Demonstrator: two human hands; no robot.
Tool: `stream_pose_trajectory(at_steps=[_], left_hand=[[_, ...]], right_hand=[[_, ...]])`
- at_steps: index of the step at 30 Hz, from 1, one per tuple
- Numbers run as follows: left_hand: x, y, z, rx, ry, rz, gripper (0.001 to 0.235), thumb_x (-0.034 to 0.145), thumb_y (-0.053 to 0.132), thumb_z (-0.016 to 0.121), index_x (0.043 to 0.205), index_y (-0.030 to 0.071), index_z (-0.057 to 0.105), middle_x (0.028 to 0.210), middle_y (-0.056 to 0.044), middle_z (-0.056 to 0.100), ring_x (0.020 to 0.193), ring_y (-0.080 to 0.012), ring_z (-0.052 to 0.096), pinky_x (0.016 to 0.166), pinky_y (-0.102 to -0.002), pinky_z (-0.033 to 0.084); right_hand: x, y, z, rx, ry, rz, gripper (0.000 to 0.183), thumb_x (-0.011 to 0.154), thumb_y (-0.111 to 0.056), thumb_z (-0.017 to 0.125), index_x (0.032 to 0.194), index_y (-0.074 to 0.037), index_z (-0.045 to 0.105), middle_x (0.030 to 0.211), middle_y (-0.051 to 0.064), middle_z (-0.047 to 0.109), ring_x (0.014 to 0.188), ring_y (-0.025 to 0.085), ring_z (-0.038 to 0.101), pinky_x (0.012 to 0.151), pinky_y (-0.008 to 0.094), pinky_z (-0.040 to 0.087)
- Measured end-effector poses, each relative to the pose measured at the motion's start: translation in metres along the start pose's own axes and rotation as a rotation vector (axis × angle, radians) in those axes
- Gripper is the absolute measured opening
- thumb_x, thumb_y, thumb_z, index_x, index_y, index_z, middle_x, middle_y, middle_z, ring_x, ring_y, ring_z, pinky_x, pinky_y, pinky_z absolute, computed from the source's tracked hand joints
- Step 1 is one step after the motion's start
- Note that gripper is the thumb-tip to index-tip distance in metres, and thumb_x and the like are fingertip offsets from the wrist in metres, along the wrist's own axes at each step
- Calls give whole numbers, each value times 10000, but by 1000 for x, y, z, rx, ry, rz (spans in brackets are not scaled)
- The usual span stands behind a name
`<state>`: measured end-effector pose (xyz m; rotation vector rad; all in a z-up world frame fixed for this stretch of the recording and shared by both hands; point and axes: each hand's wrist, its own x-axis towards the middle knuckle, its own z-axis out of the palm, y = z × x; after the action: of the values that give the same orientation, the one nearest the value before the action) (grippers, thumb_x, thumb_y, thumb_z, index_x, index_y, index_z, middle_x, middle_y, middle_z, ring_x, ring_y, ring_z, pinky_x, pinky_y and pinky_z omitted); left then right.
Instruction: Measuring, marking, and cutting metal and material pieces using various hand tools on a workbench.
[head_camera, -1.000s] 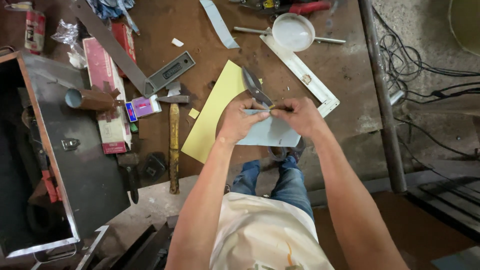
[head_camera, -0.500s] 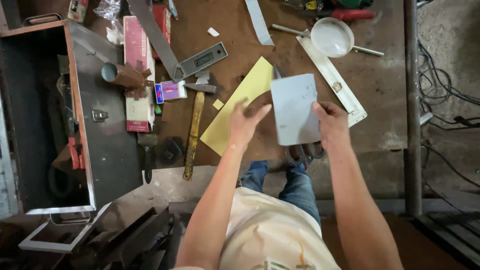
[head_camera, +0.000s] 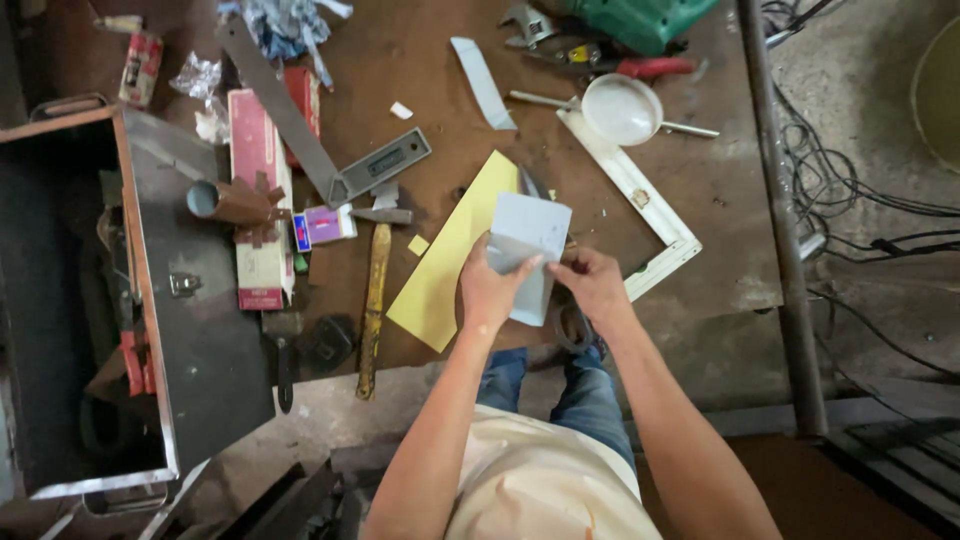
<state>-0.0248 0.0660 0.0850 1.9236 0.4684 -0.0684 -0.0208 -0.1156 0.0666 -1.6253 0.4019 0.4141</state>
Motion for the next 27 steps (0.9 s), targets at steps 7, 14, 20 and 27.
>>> stream_pose_trajectory(at_steps=[7, 14, 20, 27], left_hand=[[-1, -8, 5, 293, 2, 103, 1041, 644, 445, 947, 1449, 3, 457, 1287, -283, 599, 1186, -448, 598, 978, -489, 500], [-2, 12, -6, 346, -73, 35, 1102, 638, 472, 921, 1514, 56, 399, 1234, -272, 587, 1150, -438, 594, 966, -489, 516], [0, 30, -14, 507, -189, 91, 1300, 533, 509, 952, 1565, 80, 288, 1252, -272, 550, 1168, -452, 553, 982, -519, 484], [-2, 12, -7, 583, -158, 161, 1287, 599, 605, 924, 1542, 12, 281, 1247, -288, 549, 1153, -464, 560, 996, -535, 481]], right_hand=[[2, 13, -1, 7, -41, 60, 195, 863, -78, 775, 1005, 52, 747, 836, 46, 741, 722, 100, 627, 636, 270, 512], [5, 24, -6, -73, -49, -8, 234, 907, -166, 749, 1044, 20, 785, 865, 5, 756, 785, 64, 627, 711, 252, 522], [-2, 11, -7, -34, -100, 25, 289, 923, -246, 732, 1023, 18, 794, 860, 2, 755, 794, 66, 620, 722, 260, 511], [-16, -13, -8, -207, -110, 21, 346, 912, -325, 710, 1014, -4, 790, 846, 49, 760, 787, 99, 629, 723, 304, 525]])
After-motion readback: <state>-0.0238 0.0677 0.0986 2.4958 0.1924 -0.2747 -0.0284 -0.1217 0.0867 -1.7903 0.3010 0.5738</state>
